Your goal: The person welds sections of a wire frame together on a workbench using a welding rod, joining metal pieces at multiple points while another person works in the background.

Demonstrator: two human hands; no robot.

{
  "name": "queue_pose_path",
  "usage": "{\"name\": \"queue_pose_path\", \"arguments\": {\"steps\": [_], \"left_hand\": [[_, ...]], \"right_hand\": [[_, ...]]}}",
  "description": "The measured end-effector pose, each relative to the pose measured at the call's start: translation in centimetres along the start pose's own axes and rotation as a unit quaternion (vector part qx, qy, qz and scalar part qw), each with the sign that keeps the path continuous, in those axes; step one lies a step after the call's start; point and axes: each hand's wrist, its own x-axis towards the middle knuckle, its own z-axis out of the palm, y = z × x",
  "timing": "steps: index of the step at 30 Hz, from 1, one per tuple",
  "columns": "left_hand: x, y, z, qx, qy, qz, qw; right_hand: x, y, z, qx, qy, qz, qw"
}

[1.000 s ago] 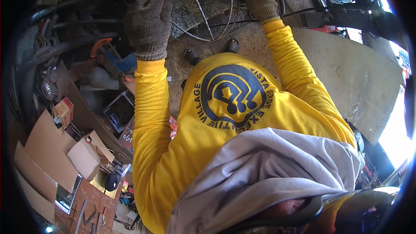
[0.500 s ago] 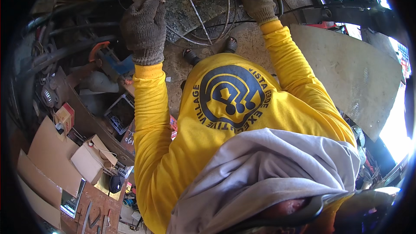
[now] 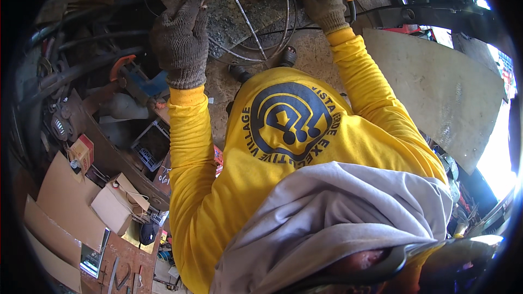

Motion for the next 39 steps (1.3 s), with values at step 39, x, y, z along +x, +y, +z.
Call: {"name": "queue_pose_path", "arguments": {"steps": [39], "left_hand": [[-0.5, -0.5, 0.9, -0.063, 0.011, 0.008, 0.998]], "right_hand": [[1.0, -1.8, -1.5, -0.001, -0.052, 0.008, 0.999]]}}
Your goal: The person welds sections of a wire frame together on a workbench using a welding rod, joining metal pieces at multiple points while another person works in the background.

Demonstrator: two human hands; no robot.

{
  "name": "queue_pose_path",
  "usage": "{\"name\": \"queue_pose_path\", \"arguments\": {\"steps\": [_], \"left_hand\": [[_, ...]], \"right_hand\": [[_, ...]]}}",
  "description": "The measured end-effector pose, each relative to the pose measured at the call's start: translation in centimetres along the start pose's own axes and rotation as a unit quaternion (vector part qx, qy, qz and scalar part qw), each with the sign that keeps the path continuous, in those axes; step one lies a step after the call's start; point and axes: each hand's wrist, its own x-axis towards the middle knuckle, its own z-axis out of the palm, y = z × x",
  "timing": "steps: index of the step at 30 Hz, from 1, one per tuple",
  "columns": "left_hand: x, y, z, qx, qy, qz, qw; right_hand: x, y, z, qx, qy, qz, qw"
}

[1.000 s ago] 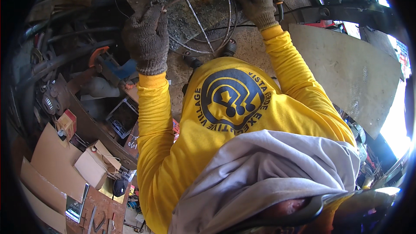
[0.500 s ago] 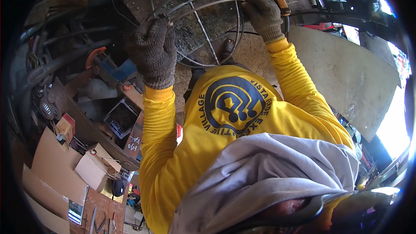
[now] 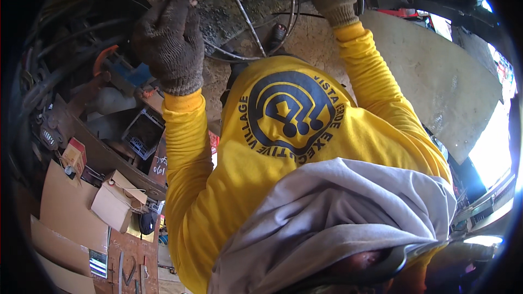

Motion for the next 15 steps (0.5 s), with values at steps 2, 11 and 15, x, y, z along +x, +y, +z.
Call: {"name": "queue_pose_path", "arguments": {"steps": [2, 11, 15], "left_hand": [[0.2, -0.6, 0.4, -0.004, 0.02, 0.014, 1.0], [-0.3, -1.3, 0.4, 0.041, 0.039, -0.008, 0.998], [-0.4, -3.0, -0.1, 0.076, 0.039, 0.002, 0.996]], "right_hand": [[0.0, 0.2, -0.1, -0.004, 0.015, -0.028, 0.999], [0.6, -1.0, 0.7, 0.091, -0.023, 0.086, 0.992], [1.1, -1.8, 1.3, 0.058, -0.035, 0.036, 0.997]]}}
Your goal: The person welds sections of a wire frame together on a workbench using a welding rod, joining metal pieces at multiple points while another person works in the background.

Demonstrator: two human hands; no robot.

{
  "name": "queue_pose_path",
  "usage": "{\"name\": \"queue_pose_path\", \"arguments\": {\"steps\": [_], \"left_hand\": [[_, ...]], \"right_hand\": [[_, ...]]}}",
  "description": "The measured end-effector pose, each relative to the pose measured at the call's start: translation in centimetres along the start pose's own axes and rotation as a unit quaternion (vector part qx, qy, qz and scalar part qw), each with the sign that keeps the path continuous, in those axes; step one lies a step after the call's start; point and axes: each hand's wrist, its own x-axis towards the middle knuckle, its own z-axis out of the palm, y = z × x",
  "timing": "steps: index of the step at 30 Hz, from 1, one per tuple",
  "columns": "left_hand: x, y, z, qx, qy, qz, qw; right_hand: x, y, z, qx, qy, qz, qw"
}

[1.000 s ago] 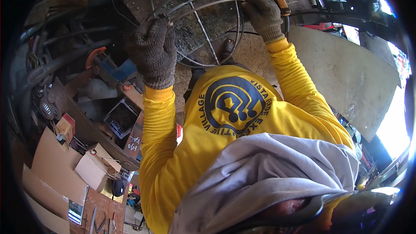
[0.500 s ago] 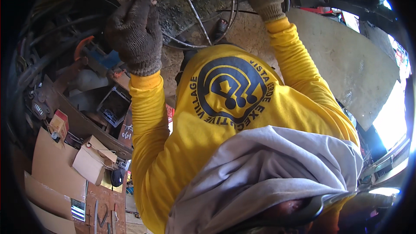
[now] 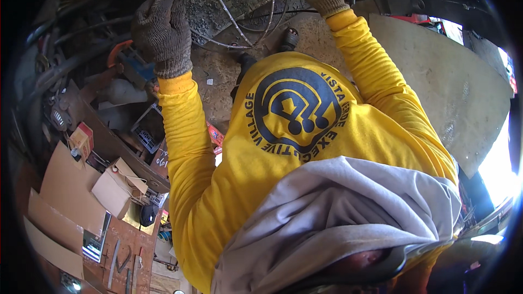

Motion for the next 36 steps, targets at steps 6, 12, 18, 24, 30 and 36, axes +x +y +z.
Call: {"name": "queue_pose_path", "arguments": {"steps": [6, 12, 18, 24, 30, 36], "left_hand": [[-0.6, -1.9, -1.1, -0.024, 0.032, -0.01, 0.999], [0.1, -0.3, -0.9, -0.034, 0.026, -0.025, 0.999], [-0.1, 1.7, -1.4, -0.013, -0.001, -0.01, 1.0], [0.4, 3.1, -1.5, -0.057, -0.025, -0.003, 0.998], [0.5, 2.6, -1.1, -0.061, -0.024, 0.006, 0.998], [0.6, 2.9, -1.2, -0.052, -0.03, 0.005, 0.998]], "right_hand": [[0.8, -1.6, 1.6, -0.054, -0.02, -0.052, 0.997], [0.3, 0.9, 2.1, -0.053, 0.062, -0.088, 0.993], [-0.7, 1.0, 0.0, -0.045, 0.051, -0.085, 0.994], [-1.7, 1.8, -1.2, -0.049, 0.055, -0.07, 0.995], [-1.2, 2.0, -0.8, -0.056, 0.063, -0.073, 0.994], [-1.3, 2.0, -0.8, -0.047, 0.056, -0.069, 0.995]]}}
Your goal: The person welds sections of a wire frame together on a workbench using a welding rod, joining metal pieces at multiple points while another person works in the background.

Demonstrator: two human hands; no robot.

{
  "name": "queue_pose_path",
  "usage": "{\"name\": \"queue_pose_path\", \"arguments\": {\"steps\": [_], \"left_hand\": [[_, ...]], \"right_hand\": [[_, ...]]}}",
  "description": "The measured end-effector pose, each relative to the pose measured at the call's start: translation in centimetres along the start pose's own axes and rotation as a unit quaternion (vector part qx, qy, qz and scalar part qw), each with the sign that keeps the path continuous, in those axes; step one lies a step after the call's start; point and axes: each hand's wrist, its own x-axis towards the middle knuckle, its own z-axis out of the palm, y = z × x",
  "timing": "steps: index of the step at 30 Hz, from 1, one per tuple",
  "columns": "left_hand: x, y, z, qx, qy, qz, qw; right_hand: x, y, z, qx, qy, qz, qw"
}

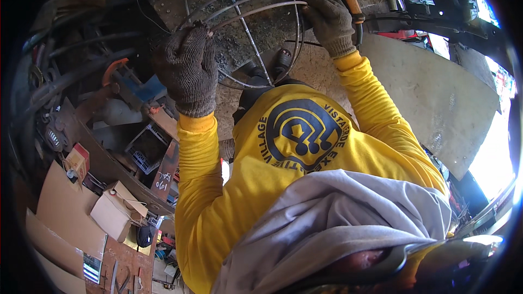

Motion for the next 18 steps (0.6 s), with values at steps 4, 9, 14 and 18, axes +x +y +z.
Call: {"name": "queue_pose_path", "arguments": {"steps": [4, 9, 14, 18], "left_hand": [[-0.13, -0.11, 0.11, -0.003, 0.005, 0.0, 1.0], [-0.11, -0.02, 0.16, -0.015, 0.004, -0.01, 1.0], [0.06, 0.03, 0.05, -0.033, 0.0, -0.006, 0.999], [-0.15, 0.05, 0.14, -0.003, -0.009, -0.007, 1.0]], "right_hand": [[0.06, -0.04, 0.01, -0.001, -0.003, 0.005, 1.0], [0.11, -0.08, -0.16, -0.004, -0.005, 0.003, 1.0], [0.14, 0.03, -0.07, -0.009, 0.0, -0.002, 1.0], [0.1, 0.24, -0.03, -0.005, 0.004, -0.01, 1.0]]}}
